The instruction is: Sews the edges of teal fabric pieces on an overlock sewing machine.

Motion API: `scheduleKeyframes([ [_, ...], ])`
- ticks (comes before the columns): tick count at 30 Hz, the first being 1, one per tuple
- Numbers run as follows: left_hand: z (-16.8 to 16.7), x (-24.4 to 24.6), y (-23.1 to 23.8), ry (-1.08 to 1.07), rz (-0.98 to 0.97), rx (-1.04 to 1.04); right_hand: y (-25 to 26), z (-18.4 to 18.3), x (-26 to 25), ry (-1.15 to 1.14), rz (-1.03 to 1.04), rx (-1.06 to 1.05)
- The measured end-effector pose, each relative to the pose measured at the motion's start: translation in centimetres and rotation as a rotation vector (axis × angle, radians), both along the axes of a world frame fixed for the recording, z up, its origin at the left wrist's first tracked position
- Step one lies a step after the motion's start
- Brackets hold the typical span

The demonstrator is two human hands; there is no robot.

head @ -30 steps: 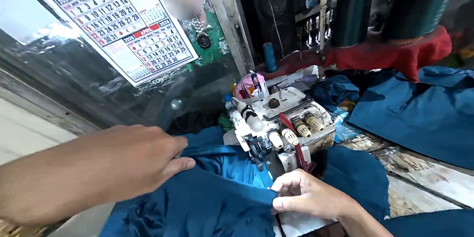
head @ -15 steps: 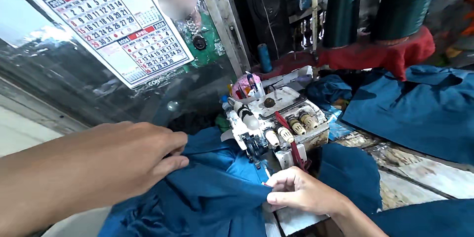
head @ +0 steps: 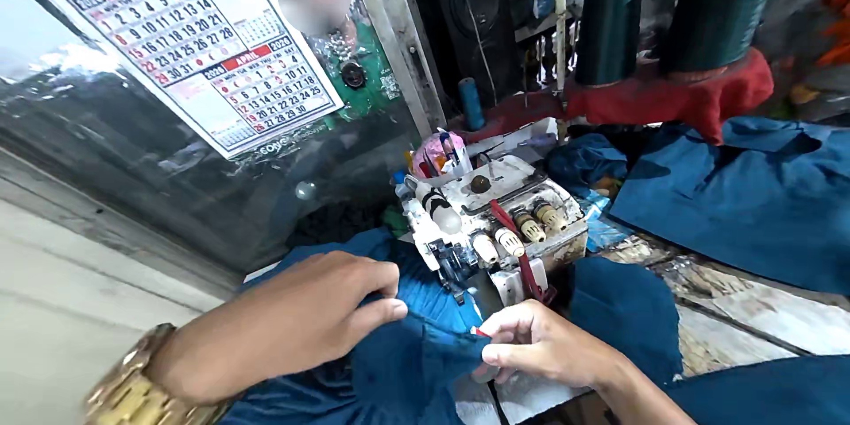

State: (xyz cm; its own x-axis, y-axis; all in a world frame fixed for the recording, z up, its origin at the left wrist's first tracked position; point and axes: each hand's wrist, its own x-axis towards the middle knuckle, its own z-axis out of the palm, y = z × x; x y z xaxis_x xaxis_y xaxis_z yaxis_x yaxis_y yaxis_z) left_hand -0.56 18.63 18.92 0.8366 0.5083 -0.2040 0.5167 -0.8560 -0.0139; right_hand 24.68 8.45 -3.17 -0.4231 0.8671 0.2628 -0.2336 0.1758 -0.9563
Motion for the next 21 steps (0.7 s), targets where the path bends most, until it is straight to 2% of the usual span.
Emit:
scheduleKeyframes([
  [3,-0.8,0.5,0.1,-0.061,-0.037,-0.053,-0.1,0.1,0.2,0.007,0.003,-0.024],
  [6,-1.3,0.7,1.0,-0.039,-0.037,-0.005,-0.2,0.3,0.1,0.024,0.02,-0.045],
  [10,-2.1,-1.2,1.9,-0.018,-0.019,-0.029,-0.4,0.4,-0.4,0.014,-0.027,-0.039],
  [12,-4.7,-4.1,3.1,-0.124,0.026,0.007,-0.8,0.7,-1.6,-0.113,-0.18,0.015],
  [14,-7.6,-7.1,3.9,-0.275,0.072,0.084,-1.0,0.8,-3.3,-0.357,-0.319,0.147],
  [16,-9.6,-8.5,4.0,-0.43,0.064,0.098,-0.7,1.3,-4.7,-0.594,-0.264,0.176],
  [18,-10.2,-8.8,3.6,-0.543,0.026,0.072,0.4,2.0,-5.9,-0.732,-0.176,0.135],
  [21,-8.3,-8.9,1.6,-0.559,0.023,0.066,0.7,2.5,-6.1,-0.703,-0.114,0.148],
])
